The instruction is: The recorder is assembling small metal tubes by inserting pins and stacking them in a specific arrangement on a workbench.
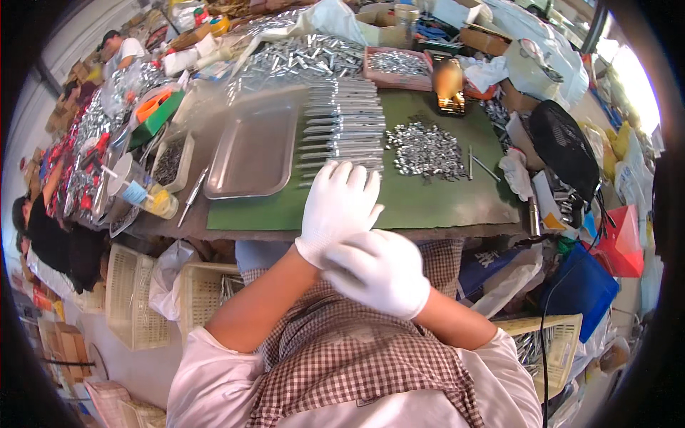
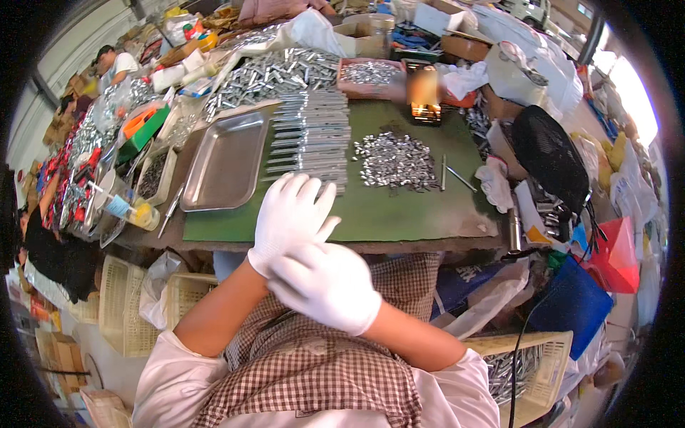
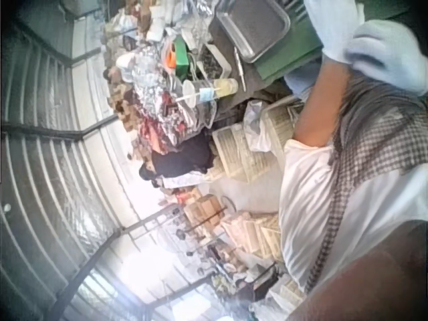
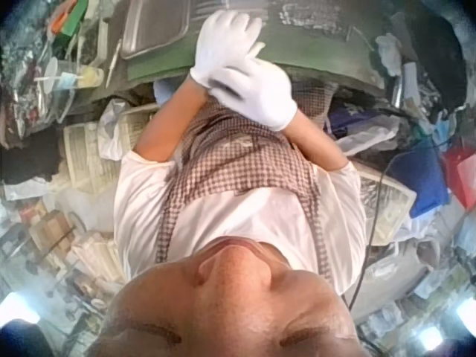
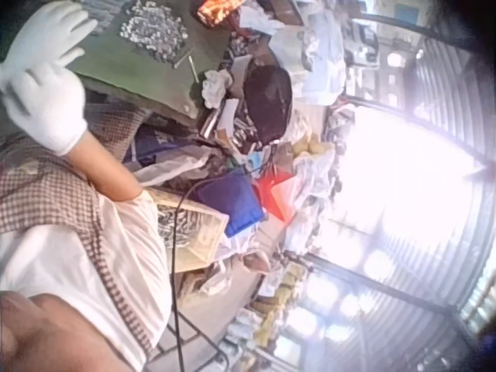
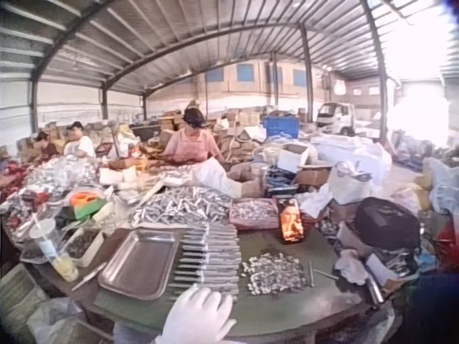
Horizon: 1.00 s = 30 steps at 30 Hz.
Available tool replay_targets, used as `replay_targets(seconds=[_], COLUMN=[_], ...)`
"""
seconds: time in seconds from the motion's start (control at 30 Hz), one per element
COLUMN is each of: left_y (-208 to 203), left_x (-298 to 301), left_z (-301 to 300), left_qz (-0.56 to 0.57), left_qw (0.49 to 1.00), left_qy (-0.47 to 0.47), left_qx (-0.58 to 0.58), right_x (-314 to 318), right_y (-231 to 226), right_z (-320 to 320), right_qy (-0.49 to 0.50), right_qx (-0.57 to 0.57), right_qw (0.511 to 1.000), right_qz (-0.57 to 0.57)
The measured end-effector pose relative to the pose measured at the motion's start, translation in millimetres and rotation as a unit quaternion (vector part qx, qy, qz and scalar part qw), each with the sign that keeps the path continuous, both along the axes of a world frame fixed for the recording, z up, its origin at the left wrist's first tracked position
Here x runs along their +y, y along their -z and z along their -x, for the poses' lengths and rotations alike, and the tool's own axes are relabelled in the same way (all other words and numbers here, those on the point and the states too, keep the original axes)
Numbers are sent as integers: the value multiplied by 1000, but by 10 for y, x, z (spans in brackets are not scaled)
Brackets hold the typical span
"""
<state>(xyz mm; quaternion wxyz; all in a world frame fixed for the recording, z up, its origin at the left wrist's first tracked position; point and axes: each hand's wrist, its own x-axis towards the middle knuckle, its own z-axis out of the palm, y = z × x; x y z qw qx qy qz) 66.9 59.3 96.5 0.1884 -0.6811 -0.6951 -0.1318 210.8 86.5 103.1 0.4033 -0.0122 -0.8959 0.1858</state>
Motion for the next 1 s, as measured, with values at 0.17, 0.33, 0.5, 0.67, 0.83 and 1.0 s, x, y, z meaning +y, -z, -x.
replay_targets(seconds=[0.17,0.33,0.5,0.67,0.83,1.0], left_y=[155,-2,-182,-817,-679,-510], left_x=[-9,-41,-259,-492,-260,-170], left_z=[8,-41,36,-318,-341,-257], left_qz=[68,-50,-32,-107,-132,-88], left_qw=[991,998,996,962,967,982], left_qy=[8,35,87,244,209,167], left_qx=[116,-3,19,65,61,15], right_x=[-161,-52,313,819,1094,1079], right_y=[1,61,-39,272,683,710], right_z=[119,60,-258,-539,-591,-578], right_qy=[19,-167,-155,149,215,230], right_qx=[-92,-48,-51,56,93,64], right_qw=[995,971,951,910,818,850], right_qz=[-28,167,262,382,525,469])
